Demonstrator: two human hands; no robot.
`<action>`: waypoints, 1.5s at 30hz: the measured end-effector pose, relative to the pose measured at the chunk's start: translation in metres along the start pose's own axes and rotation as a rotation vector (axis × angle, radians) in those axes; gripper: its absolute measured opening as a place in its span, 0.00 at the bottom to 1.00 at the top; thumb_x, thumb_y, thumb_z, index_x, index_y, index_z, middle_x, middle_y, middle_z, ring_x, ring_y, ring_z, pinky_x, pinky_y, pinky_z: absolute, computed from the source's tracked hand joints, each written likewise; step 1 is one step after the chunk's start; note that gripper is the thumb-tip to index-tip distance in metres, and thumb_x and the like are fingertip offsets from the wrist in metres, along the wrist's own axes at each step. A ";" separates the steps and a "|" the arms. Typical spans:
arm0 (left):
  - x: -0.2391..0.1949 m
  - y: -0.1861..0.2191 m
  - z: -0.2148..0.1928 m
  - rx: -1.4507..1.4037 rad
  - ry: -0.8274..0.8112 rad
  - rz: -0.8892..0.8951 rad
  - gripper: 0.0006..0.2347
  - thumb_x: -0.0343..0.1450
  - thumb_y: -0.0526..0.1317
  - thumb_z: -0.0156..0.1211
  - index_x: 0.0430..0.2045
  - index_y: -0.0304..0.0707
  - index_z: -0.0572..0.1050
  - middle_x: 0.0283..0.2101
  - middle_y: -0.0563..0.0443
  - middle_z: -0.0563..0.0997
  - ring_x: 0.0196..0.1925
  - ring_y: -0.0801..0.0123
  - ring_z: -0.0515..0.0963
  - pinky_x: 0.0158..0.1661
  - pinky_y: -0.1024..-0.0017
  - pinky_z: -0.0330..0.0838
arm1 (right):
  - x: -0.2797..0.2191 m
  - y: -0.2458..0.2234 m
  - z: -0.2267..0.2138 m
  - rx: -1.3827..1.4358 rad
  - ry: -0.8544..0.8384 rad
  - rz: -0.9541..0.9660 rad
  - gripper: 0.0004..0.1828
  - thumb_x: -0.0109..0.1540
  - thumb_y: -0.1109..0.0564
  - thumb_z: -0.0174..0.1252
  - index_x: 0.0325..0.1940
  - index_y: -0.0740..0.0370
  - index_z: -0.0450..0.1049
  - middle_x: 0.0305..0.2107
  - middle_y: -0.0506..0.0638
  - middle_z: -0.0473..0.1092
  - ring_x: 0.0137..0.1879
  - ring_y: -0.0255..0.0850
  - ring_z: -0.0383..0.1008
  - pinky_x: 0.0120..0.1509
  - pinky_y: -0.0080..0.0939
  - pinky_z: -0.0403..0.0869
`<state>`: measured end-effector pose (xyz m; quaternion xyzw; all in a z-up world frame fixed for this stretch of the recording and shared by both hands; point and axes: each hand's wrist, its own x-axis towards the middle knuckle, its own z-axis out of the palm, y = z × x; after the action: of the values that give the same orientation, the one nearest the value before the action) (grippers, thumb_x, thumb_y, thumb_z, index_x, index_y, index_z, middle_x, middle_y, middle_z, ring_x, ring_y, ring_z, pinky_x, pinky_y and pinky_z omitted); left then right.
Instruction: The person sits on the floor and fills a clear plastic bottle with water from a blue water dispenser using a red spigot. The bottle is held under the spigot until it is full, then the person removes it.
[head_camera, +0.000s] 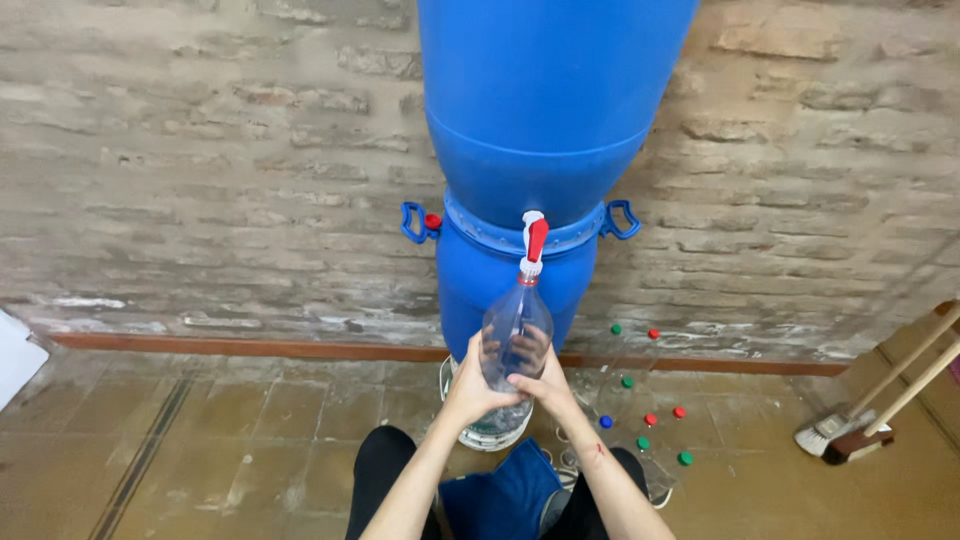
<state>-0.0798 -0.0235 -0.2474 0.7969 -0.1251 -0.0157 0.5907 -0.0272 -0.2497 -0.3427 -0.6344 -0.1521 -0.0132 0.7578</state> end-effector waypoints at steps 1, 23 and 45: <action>-0.002 0.001 0.000 0.001 -0.002 -0.002 0.64 0.57 0.51 0.98 0.91 0.58 0.57 0.81 0.37 0.81 0.82 0.34 0.82 0.78 0.31 0.78 | -0.001 -0.002 0.001 0.002 0.001 0.002 0.76 0.56 0.51 0.95 0.99 0.41 0.54 0.82 0.55 0.69 0.85 0.49 0.74 0.83 0.58 0.72; -0.004 0.011 0.004 -0.067 0.021 0.026 0.63 0.56 0.50 0.99 0.91 0.60 0.61 0.80 0.39 0.83 0.81 0.34 0.82 0.78 0.30 0.78 | -0.012 -0.025 0.007 -0.045 0.086 0.022 0.73 0.56 0.49 0.94 0.97 0.42 0.55 0.80 0.52 0.72 0.79 0.44 0.76 0.77 0.52 0.73; 0.004 -0.029 0.022 -0.245 0.068 0.112 0.60 0.59 0.48 0.96 0.91 0.54 0.60 0.78 0.50 0.85 0.77 0.60 0.88 0.73 0.58 0.84 | -0.023 -0.014 0.025 -0.019 0.221 -0.070 0.75 0.54 0.28 0.86 0.96 0.54 0.56 0.82 0.61 0.70 0.87 0.57 0.75 0.87 0.63 0.79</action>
<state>-0.0744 -0.0372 -0.2809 0.7106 -0.1463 0.0289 0.6876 -0.0573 -0.2325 -0.3308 -0.6304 -0.0896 -0.1109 0.7631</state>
